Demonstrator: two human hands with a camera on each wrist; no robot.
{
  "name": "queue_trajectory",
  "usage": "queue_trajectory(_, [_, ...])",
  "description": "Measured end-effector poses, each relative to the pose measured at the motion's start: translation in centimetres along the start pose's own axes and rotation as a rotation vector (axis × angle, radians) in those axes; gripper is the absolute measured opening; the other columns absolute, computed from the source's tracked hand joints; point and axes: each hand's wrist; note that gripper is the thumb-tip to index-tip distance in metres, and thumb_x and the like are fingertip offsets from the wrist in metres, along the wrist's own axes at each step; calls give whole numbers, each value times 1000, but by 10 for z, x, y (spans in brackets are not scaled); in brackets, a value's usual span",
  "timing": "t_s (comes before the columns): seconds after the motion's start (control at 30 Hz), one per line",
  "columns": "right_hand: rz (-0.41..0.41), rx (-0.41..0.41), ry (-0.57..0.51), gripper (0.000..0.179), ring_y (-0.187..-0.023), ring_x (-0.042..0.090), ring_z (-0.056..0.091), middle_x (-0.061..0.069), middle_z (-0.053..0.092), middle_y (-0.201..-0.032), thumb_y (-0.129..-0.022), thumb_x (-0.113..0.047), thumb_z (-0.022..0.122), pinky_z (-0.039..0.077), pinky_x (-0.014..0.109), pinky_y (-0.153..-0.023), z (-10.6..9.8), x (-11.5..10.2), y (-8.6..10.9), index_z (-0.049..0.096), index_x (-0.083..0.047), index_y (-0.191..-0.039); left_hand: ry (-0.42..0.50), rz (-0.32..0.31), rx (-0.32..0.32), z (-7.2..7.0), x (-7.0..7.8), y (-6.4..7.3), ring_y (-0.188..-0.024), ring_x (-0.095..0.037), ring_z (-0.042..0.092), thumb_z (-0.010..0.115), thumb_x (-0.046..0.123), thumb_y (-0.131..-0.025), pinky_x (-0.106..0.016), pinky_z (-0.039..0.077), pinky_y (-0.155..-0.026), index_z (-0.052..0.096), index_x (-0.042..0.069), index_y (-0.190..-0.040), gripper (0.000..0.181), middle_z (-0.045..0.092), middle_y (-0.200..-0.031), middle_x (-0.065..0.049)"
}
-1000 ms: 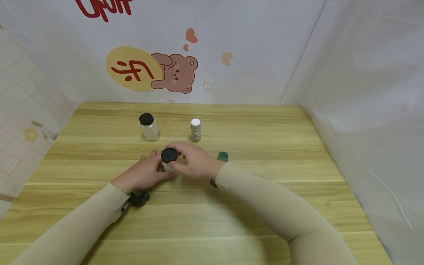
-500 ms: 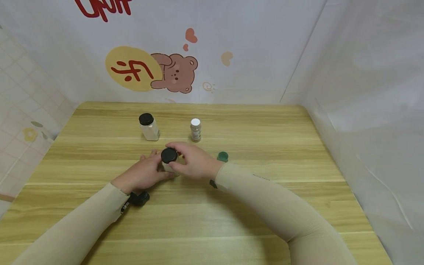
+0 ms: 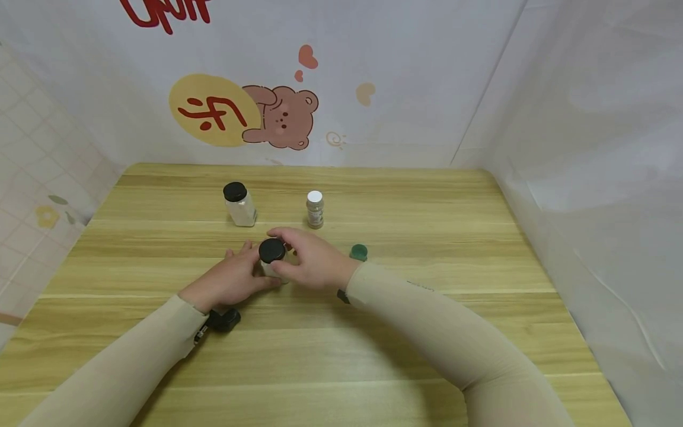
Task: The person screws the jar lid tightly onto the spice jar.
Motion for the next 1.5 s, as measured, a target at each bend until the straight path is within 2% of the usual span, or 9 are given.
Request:
queue_trajectory(0.13, [-17,-2,-6,49,-124,19,63,7,65,-138,-102,-15,67,55,43,-106,0,0,0,52,-5,-148,1,-4,-2,-1,1,1,-156,-61,10,77,47,-95,-86,1,-117,32,34,-166,85,26,-172,-21])
queue_trajectory(0.33, [-6,10,-13,40,-118,18,65,4,66,-131,-102,-18,71,55,44,-105,0,-1,1,57,-7,-138,-1,0,1,-1,1,0,-156,-61,11,76,49,-95,-86,2,-116,34,34,-165,83,26,-172,-23])
queue_trajectory(0.57, [17,0,-12,61,-122,19,64,7,67,-133,-102,-20,70,55,45,-106,0,-1,1,44,-5,-155,-8,6,0,1,-1,-1,-155,-62,12,77,49,-95,-87,3,-116,34,33,-165,84,27,-172,-23])
queue_trajectory(0.73, [-28,5,-4,52,-123,21,64,9,65,-141,-102,-16,68,56,46,-103,0,-1,1,51,-5,-150,-15,-1,0,0,-1,-1,-156,-61,12,76,49,-95,-86,3,-116,33,33,-166,85,27,-172,-22])
queue_trajectory(0.93, [-11,20,0,41,-118,19,66,6,66,-135,-102,-19,70,56,42,-103,1,-1,1,56,-7,-139,-4,-3,-1,0,-1,-1,-156,-61,12,77,50,-94,-86,2,-116,34,34,-165,84,27,-171,-23])
queue_trajectory(1.2, [13,4,1,59,-122,21,65,9,66,-137,-102,-18,70,56,44,-104,0,-3,1,46,-2,-153,-13,1,-1,1,-2,-2,-155,-63,13,76,50,-95,-87,3,-115,33,34,-165,84,27,-171,-23])
queue_trajectory(1.37, [-28,11,-5,49,-122,21,64,9,65,-140,-102,-14,68,56,46,-102,0,-4,1,53,-4,-147,-3,-2,2,1,-1,-1,-156,-61,11,77,49,-95,-86,1,-116,33,35,-165,84,27,-172,-21])
queue_trajectory(1.5, [-18,14,4,41,-119,19,65,6,66,-136,-102,-18,69,56,44,-102,1,-3,1,57,-7,-140,-1,-3,2,1,-1,0,-155,-62,11,77,49,-94,-86,1,-116,35,34,-165,84,27,-172,-23])
Point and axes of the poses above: each hand's wrist, its own y-axis away from the middle knuckle, its own z-axis out of the palm, x = y × z
